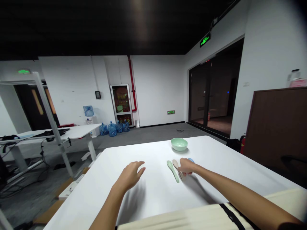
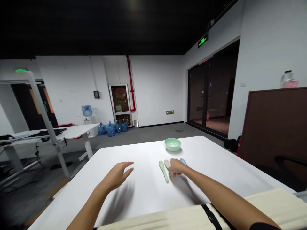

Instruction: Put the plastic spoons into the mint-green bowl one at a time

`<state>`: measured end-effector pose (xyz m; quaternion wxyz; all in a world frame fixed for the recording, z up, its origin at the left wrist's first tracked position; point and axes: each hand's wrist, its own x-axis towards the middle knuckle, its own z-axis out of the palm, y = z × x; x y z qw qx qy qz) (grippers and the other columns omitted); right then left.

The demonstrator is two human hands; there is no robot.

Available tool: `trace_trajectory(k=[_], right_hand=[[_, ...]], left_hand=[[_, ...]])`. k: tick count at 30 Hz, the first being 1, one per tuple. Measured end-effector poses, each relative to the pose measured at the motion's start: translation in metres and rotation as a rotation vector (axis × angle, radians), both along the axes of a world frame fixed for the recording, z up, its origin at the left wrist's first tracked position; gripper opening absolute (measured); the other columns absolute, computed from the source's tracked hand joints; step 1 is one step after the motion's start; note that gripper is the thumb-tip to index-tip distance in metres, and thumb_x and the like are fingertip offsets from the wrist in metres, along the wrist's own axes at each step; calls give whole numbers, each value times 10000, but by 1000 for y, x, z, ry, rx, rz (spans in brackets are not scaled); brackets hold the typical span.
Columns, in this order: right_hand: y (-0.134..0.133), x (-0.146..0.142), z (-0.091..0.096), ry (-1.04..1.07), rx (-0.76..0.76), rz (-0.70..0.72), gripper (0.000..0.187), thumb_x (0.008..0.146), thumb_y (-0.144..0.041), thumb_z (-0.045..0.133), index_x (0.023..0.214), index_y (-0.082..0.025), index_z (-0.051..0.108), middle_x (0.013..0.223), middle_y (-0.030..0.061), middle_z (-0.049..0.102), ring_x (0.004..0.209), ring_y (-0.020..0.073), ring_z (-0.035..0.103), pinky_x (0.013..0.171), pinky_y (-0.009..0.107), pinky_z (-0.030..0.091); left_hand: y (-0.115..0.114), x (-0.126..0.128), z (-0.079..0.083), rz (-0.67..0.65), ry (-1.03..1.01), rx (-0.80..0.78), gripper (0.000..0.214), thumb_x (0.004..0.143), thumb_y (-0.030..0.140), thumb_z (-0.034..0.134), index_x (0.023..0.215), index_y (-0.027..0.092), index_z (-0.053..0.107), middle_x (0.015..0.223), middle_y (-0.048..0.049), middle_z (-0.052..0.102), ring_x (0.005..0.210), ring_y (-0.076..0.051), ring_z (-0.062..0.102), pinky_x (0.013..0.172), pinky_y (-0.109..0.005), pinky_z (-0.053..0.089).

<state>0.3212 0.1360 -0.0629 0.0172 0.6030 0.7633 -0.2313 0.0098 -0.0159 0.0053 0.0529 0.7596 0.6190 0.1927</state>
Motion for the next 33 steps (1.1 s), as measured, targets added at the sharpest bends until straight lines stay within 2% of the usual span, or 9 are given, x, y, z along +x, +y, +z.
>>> trace_trajectory(k=[4,6,11,15,20,23,26,30,33], right_hand=[[-9,-8,9,-108,281,-27,208,755,-301,572,701,-124,670,778,124,700,698,198,649,580,253,388],[-14,-13,12,-113,354,-11,244,791,-344,554,745,-136,672,823,123,697,748,207,654,589,253,365],[-29,-29,9,-111,335,35,260,782,-399,594,861,-156,640,918,114,682,803,218,645,613,250,358],[-36,-39,3,-125,304,23,322,714,-312,651,1000,-179,585,989,111,668,870,245,640,647,266,386],[-31,-39,6,-36,251,-14,233,702,-268,647,903,-153,616,937,111,687,788,209,643,593,243,377],[-21,-27,21,47,222,7,154,743,-284,611,711,-135,630,769,87,693,665,159,615,548,223,346],[-10,-4,40,111,244,71,268,798,-301,547,600,-137,624,654,72,673,612,138,591,540,216,342],[3,41,52,58,369,-11,254,827,-315,544,680,-138,652,694,78,685,693,154,610,612,218,363],[13,80,45,-31,407,-83,266,856,-352,536,777,-133,665,829,120,696,760,182,623,643,245,370]], left_hand=[[0,0,0,-1,0,3,500,932,553,363,1294,281,578,1315,-45,627,1225,-256,554,994,-366,420],[0,1,1,-3,4,2,503,935,547,360,1295,271,577,1310,-52,630,1221,-256,556,995,-365,419],[-1,2,3,-2,8,-9,500,940,531,355,1300,262,575,1316,-62,623,1224,-255,550,1001,-370,417],[-2,2,3,-3,4,-8,504,941,536,349,1304,266,571,1323,-60,619,1227,-257,545,999,-381,419],[-1,1,2,-2,2,-1,507,935,545,358,1300,268,576,1318,-59,622,1225,-260,549,999,-380,422],[-1,1,2,3,0,-3,512,933,549,356,1300,268,577,1320,-56,622,1225,-263,548,996,-383,426],[-1,1,2,1,-12,-2,517,932,555,353,1295,266,583,1313,-56,627,1219,-263,554,991,-383,431],[-3,3,3,-8,-30,5,506,935,540,356,1289,262,588,1310,-60,629,1221,-258,554,994,-380,429],[-4,5,6,7,-24,-2,505,933,531,361,1289,254,589,1309,-65,631,1223,-264,554,998,-388,425]])
